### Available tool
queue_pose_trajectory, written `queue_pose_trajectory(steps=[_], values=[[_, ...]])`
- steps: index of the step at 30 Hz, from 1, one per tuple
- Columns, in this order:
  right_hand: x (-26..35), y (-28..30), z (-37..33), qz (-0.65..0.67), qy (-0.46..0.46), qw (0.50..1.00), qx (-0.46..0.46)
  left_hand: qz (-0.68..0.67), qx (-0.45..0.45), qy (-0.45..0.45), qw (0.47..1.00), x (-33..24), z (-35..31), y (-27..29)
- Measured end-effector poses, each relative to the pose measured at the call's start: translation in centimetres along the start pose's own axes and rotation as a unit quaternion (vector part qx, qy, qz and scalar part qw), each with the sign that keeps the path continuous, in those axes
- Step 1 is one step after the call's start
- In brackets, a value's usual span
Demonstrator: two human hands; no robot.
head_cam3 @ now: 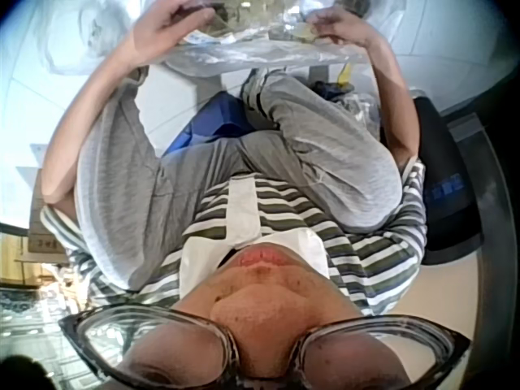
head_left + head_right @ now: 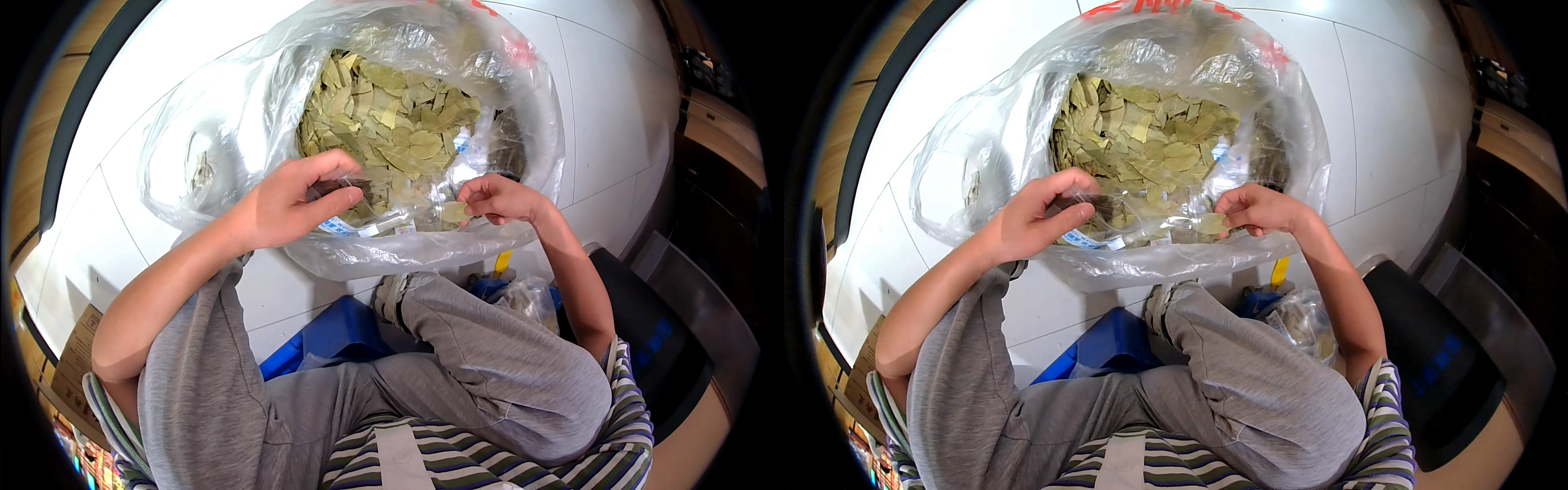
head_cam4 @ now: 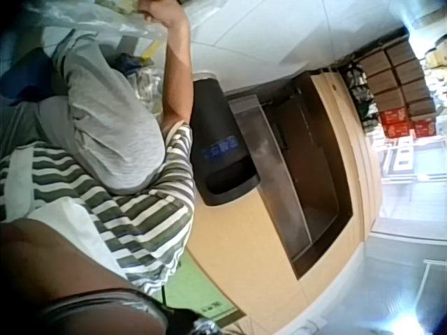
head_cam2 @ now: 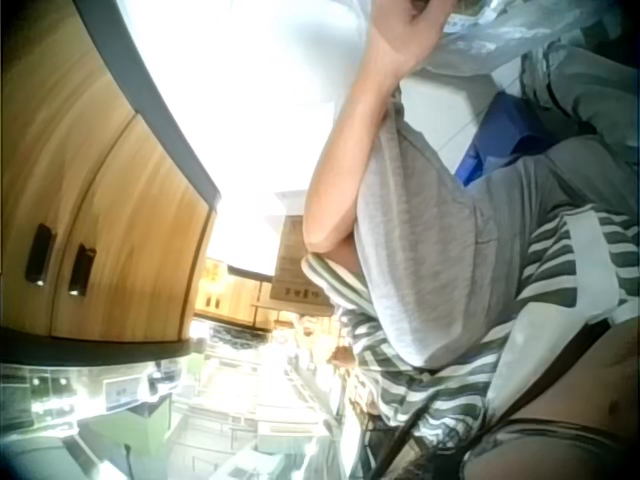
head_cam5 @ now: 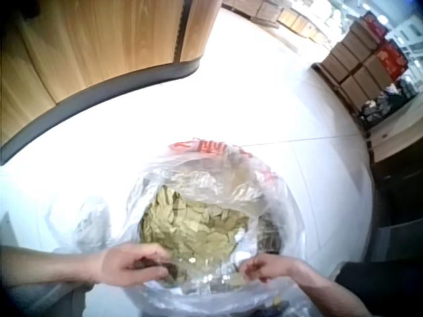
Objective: The person sits cross-legged and repeatedly picks dried green leaves from a large clear plastic bag, places them into small clear plastic bags, and returns the small bags to the larger bag. The person handles the leaves and small bags by hand without using tools.
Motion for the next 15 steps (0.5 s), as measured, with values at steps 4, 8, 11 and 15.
queue_pose_trajectory(steps=[4, 8, 11, 15], values=[[0.2, -0.8, 0.8, 0.021, -0.001, 1.0, -0.011, -0.002, 0.003, 0.004, 1.0, -0.4, -0.1, 0.0], [-0.3, -1.1, 1.3, 0.125, 0.049, 0.991, -0.002, -0.008, -0.007, -0.022, 1.0, -0.1, 0.1, 0.0], [1.4, -1.7, 1.3, 0.192, 0.082, 0.978, -0.022, -0.003, 0.007, 0.003, 1.0, -0.4, 0.0, 0.1], [4.5, -2.9, 0.7, 0.003, 0.178, 0.981, -0.081, -0.013, 0.003, 0.013, 1.0, 0.1, 0.0, 0.0]])
Point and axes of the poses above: each hand's wrist, its own z-axis towards the middle knuckle, its own y-axis out of the back of the hand, x = y × z, the point moved 3 cm from there along z, towards the middle knuckle, and after that the axes turned 10 degrees about y, right-handed, at the moved point
